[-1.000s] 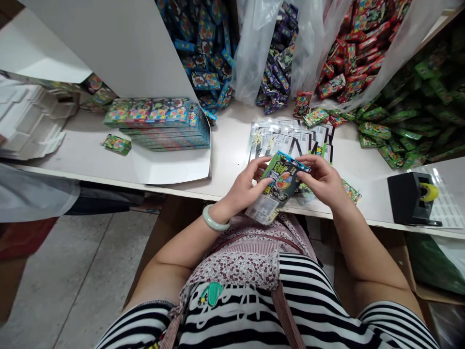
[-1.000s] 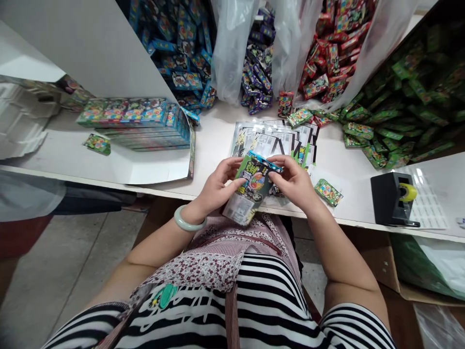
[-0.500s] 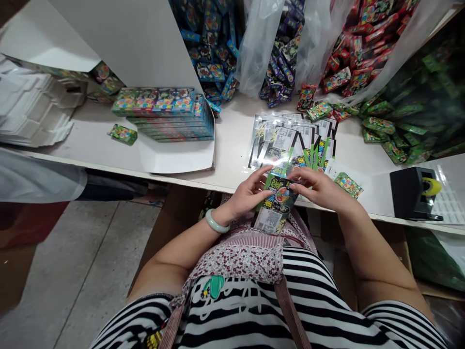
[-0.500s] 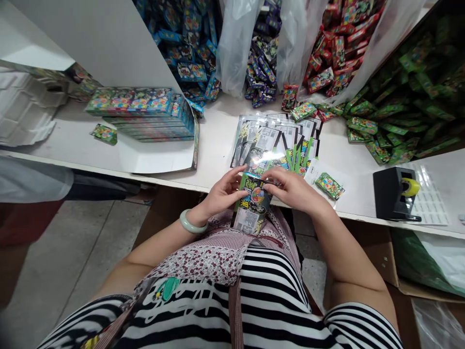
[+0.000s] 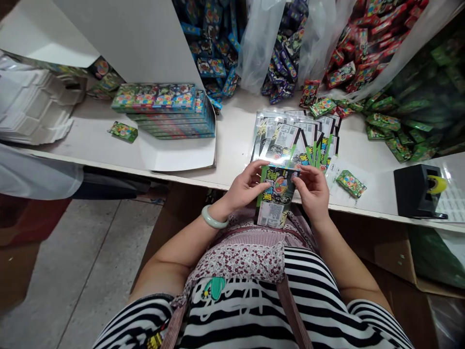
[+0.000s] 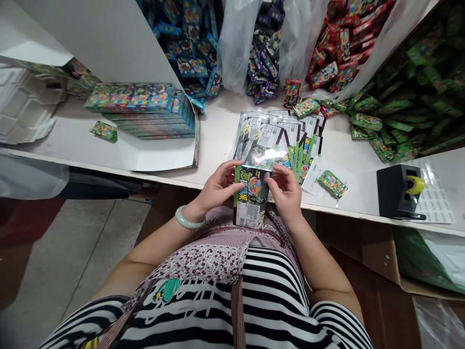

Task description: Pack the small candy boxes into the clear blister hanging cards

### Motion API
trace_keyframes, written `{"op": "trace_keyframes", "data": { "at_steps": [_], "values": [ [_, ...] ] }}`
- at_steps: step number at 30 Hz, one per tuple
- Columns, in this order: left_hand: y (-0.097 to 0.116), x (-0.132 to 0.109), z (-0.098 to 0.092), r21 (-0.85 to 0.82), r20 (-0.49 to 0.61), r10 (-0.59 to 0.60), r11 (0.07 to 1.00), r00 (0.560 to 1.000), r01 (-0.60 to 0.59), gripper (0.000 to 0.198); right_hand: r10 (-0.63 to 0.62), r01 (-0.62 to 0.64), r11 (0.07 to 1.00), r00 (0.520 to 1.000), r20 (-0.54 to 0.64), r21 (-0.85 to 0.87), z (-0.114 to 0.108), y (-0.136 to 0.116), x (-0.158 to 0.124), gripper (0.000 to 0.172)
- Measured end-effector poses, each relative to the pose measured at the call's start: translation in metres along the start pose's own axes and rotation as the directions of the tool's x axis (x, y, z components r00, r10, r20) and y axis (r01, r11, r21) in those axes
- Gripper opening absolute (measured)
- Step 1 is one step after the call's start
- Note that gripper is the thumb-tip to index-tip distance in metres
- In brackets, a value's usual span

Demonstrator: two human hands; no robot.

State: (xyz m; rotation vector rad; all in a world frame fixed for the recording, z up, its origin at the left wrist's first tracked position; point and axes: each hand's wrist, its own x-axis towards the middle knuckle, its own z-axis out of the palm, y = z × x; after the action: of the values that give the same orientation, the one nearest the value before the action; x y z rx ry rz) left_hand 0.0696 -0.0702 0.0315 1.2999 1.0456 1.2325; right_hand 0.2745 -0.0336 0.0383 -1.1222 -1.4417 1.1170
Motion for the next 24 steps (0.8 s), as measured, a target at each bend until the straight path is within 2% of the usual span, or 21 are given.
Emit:
{"op": "trace_keyframes", "data": {
  "at_steps": [3, 8, 10, 12, 16, 19, 21, 24],
  "values": [
    [0.001, 0.003, 0.007, -0.019, -0.005, 0.023, 1.000, 1.000, -0.023, 0.047, -0.017, 0.018, 1.000, 1.000, 0.008, -0.018, -0.007, -0.001, 0.003, 0.029],
    [0.005, 0.010, 0.015, 0.026, -0.133, 0.112, 0.994, 0.985, -0.109, 0.023, -0.024, 0.051, 0.987, 0.985, 0.169, -0.155, -0.020, -0.010, 0.011, 0.020],
    [0.009, 0.014, 0.015, 0.041, -0.183, 0.117, 0.993, 0.976, -0.112, 0.020, -0.070, 0.098, 0.982, 0.983, 0.168, -0.163, -0.019, -0.016, 0.016, 0.018],
    [0.013, 0.019, 0.014, 0.025, -0.203, 0.099, 0.995, 0.974, -0.096, 0.017, -0.068, 0.083, 0.991, 0.987, 0.143, -0.100, -0.016, -0.022, 0.021, 0.017],
    [0.021, 0.022, 0.011, -0.029, -0.184, 0.108, 0.993, 0.977, -0.115, 0.026, 0.053, -0.059, 0.998, 0.978, 0.204, 0.025, -0.015, -0.027, 0.027, 0.030],
    [0.024, 0.023, 0.009, 0.000, -0.140, 0.181, 0.983, 0.974, -0.183, 0.016, -0.027, 0.034, 0.999, 0.962, 0.271, -0.022, -0.019, -0.031, 0.029, 0.021],
    [0.027, 0.024, 0.008, 0.025, -0.128, 0.213, 0.977, 0.969, -0.211, 0.016, -0.078, 0.096, 0.994, 0.954, 0.288, -0.049, -0.021, -0.035, 0.030, 0.017],
    [0.035, 0.029, 0.009, 0.058, -0.135, 0.173, 0.984, 0.976, -0.166, 0.015, -0.021, 0.044, 0.997, 0.954, 0.298, -0.070, -0.019, -0.044, 0.036, 0.018]
  ]
}}
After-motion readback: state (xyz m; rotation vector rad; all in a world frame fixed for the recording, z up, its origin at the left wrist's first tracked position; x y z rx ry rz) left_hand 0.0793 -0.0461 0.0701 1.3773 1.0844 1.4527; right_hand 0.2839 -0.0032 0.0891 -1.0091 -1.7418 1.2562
